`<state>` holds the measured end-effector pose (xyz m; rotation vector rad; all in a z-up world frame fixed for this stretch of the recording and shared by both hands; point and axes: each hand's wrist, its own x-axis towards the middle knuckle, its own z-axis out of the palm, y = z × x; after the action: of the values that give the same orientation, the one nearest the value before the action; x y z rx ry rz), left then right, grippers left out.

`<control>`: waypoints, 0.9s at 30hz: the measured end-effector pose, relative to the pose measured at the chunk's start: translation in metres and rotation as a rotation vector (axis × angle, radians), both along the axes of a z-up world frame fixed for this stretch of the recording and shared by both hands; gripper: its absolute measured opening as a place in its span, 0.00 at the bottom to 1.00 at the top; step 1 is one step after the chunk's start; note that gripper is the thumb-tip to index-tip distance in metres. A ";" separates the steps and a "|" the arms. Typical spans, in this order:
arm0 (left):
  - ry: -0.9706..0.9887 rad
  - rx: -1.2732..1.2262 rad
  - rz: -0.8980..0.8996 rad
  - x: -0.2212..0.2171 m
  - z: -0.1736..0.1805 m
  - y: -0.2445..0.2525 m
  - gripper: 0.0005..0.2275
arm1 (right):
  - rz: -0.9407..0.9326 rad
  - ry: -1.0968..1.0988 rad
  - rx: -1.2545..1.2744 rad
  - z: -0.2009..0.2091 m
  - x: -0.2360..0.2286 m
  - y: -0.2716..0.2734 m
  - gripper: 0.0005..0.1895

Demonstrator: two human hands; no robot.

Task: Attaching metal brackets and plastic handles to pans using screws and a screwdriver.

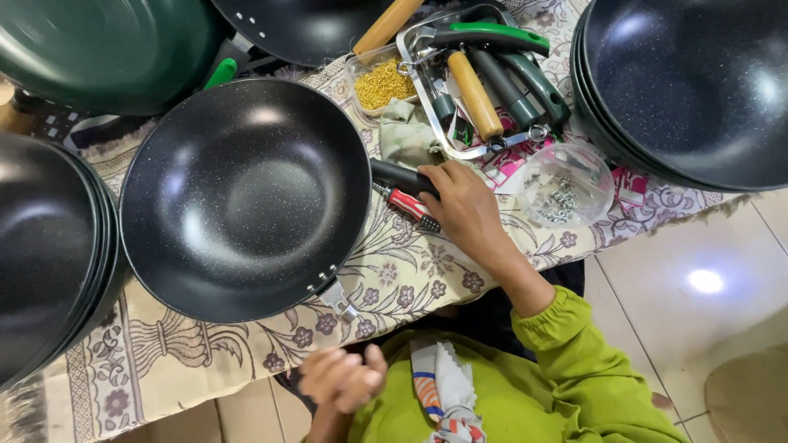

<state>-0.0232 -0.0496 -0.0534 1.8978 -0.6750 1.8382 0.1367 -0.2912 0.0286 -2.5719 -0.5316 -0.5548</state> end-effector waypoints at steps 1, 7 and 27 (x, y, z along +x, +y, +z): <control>0.000 0.001 0.003 -0.008 0.007 -0.007 0.14 | 0.003 0.000 0.001 0.001 -0.003 0.000 0.21; 0.902 0.168 -0.476 0.004 0.055 -0.053 0.15 | 0.018 0.110 0.137 0.008 -0.023 -0.008 0.20; 1.342 -0.030 -0.527 0.107 0.093 -0.099 0.26 | -0.048 -0.091 0.647 0.017 -0.062 -0.032 0.17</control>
<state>0.0838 -0.1490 0.0392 2.0948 -0.5161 0.0757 0.0747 -0.3237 0.0455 -1.9539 -0.2585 -0.7231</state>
